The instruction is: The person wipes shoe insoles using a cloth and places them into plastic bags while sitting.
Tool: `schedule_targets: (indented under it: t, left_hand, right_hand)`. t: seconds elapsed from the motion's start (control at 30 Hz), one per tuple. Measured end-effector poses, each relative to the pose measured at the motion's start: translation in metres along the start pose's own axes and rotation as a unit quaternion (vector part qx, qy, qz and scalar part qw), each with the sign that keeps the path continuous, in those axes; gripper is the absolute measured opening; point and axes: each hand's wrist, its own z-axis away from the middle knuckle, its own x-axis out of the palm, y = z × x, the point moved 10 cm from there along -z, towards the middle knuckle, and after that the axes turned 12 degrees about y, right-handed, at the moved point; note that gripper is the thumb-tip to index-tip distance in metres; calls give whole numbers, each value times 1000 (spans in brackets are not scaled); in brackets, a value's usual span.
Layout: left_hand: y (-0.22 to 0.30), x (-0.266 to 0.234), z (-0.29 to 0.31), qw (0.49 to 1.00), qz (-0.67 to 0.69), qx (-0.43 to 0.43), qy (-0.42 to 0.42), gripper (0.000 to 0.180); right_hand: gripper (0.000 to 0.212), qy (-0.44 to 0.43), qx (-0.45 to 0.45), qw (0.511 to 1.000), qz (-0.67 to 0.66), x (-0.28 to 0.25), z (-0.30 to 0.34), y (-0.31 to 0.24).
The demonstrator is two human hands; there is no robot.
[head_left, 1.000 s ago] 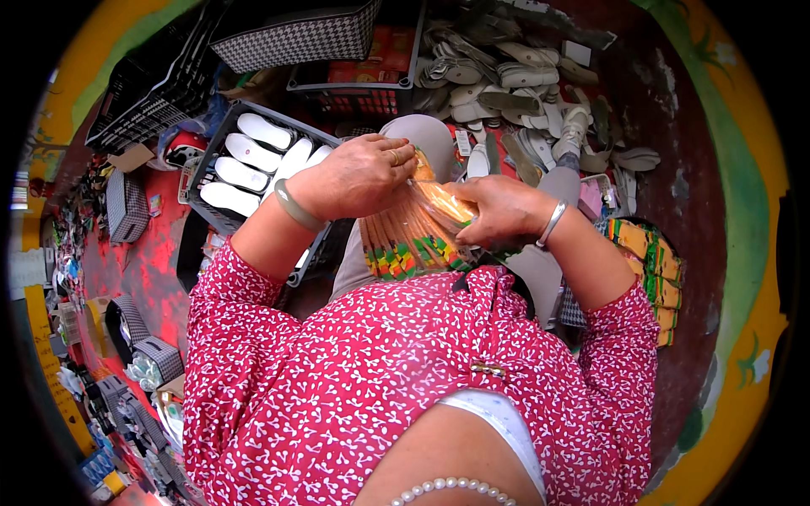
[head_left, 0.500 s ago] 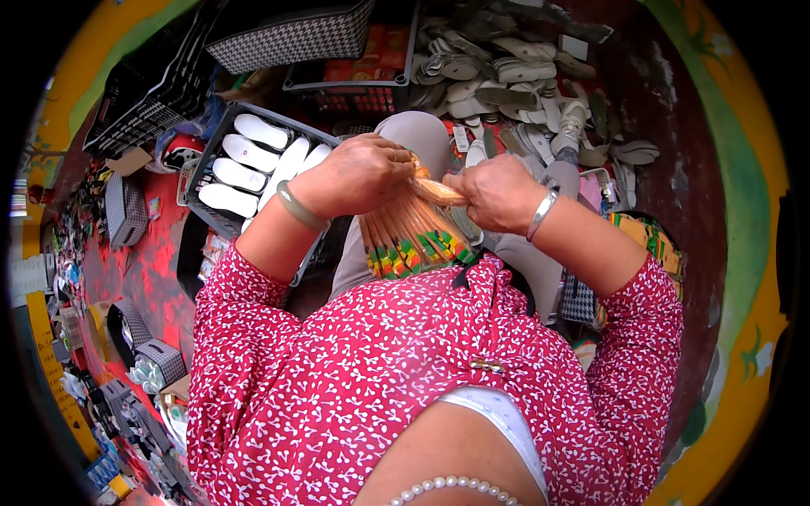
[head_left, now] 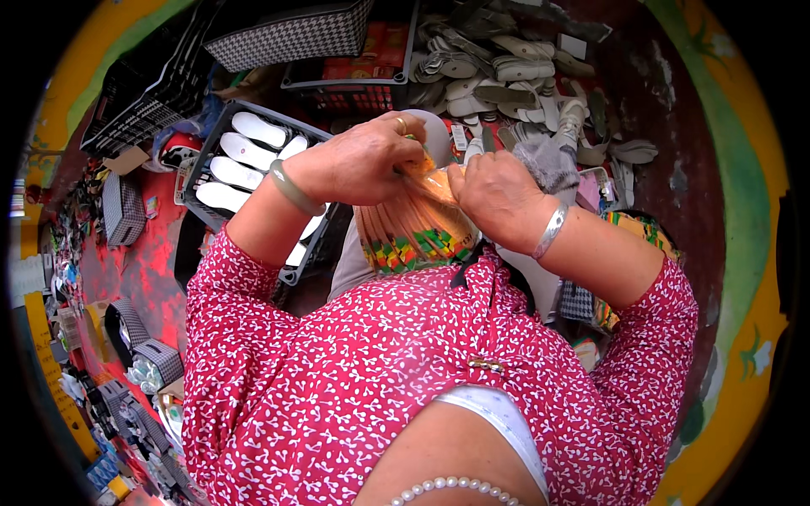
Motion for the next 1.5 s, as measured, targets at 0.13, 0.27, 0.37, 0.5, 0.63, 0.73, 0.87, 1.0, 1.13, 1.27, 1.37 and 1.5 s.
schedule_targets:
  t: [0.13, 0.27, 0.37, 0.5, 0.63, 0.73, 0.87, 1.0, 1.13, 1.27, 1.37, 1.5]
  left_hand:
    - [7, 14, 5, 997, -34, 64, -12, 30]
    - [18, 11, 6, 998, -28, 30, -44, 30]
    - [11, 15, 17, 996, 1, -15, -87, 32]
    - [7, 20, 27, 996, 5, -23, -90, 37]
    - [8, 21, 31, 992, 8, -28, -122, 36]
    - [6, 18, 23, 980, -7, -57, -188, 33]
    - [-7, 3, 9, 959, 122, -85, -243, 25]
    - [0, 2, 3, 935, 253, -56, -241, 28]
    - [3, 23, 24, 869, 365, -168, -291, 29]
    - [-3, 34, 27, 914, 352, -159, -125, 32]
    - [-12, 41, 34, 899, 360, -220, -121, 35]
    - [-9, 43, 40, 886, 388, -196, -159, 40]
  right_hand:
    - [21, -33, 43, 995, -82, -8, 14, -2]
    - [30, -44, 84, 978, -188, -16, 27, -14]
    - [33, -107, 119, 948, -275, -10, 29, -19]
    - [34, -101, 137, 917, -361, 3, 30, -22]
    - [33, -72, 93, 929, -352, -3, 28, -26]
    - [37, -5, 40, 966, -255, -17, 22, -34]
    - [35, 62, -41, 995, -71, -44, 16, -53]
    - [37, 173, -111, 975, 89, -78, 26, -58]
    - [38, 193, -122, 967, 114, -73, 50, -41]
    - [38, 209, -102, 969, 84, -52, 75, -28]
    - [36, 243, -76, 963, 87, -56, 79, -23]
    - [34, 280, -86, 951, 93, -65, 75, -30]
